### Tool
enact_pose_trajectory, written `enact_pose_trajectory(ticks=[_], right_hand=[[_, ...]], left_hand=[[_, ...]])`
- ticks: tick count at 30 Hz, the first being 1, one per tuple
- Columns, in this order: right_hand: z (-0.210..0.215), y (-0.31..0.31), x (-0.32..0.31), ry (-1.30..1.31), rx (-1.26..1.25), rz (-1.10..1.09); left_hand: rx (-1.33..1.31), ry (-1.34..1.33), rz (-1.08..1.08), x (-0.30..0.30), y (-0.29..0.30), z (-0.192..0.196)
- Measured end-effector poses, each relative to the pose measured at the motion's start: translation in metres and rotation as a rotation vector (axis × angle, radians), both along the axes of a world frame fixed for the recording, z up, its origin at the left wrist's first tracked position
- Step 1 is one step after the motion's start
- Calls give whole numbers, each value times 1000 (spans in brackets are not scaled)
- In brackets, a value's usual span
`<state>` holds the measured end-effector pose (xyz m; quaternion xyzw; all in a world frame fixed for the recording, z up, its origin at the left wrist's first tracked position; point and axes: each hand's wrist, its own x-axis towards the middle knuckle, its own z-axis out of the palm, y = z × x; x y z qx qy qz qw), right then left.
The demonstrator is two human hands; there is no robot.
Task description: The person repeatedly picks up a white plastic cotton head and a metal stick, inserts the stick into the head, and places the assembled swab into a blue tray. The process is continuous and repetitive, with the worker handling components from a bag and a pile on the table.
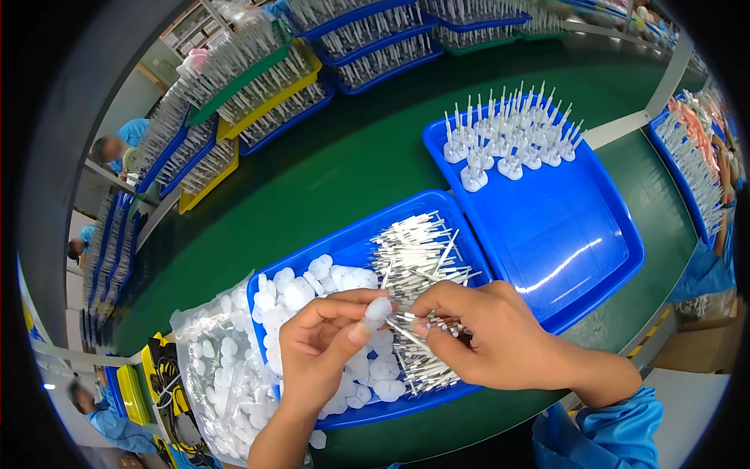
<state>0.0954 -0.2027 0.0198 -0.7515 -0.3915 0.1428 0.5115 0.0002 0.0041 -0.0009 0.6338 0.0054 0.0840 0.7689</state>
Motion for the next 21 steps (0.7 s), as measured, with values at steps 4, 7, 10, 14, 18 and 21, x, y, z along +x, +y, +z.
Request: enact_pose_trajectory(ticks=[4,7,10,14,18,21], right_hand=[[-4,4,-3,56,9,13],[-3,4,-2,46,-1,22],[-3,3,-1,38,8,48],[-11,4,-1,158,168,88],[-5,4,-2,154,111,73],[-6,3,-7,-11,31,15]], left_hand=[[252,-118,48,-2,-6,-4],[287,-160,47,-2,-9,-3],[192,-163,15,-1,-8,-2],[100,-174,-44,0,-1,-7],[5,-145,-67,-2,1,-8],[21,-144,-80,-2,-1,-8]])
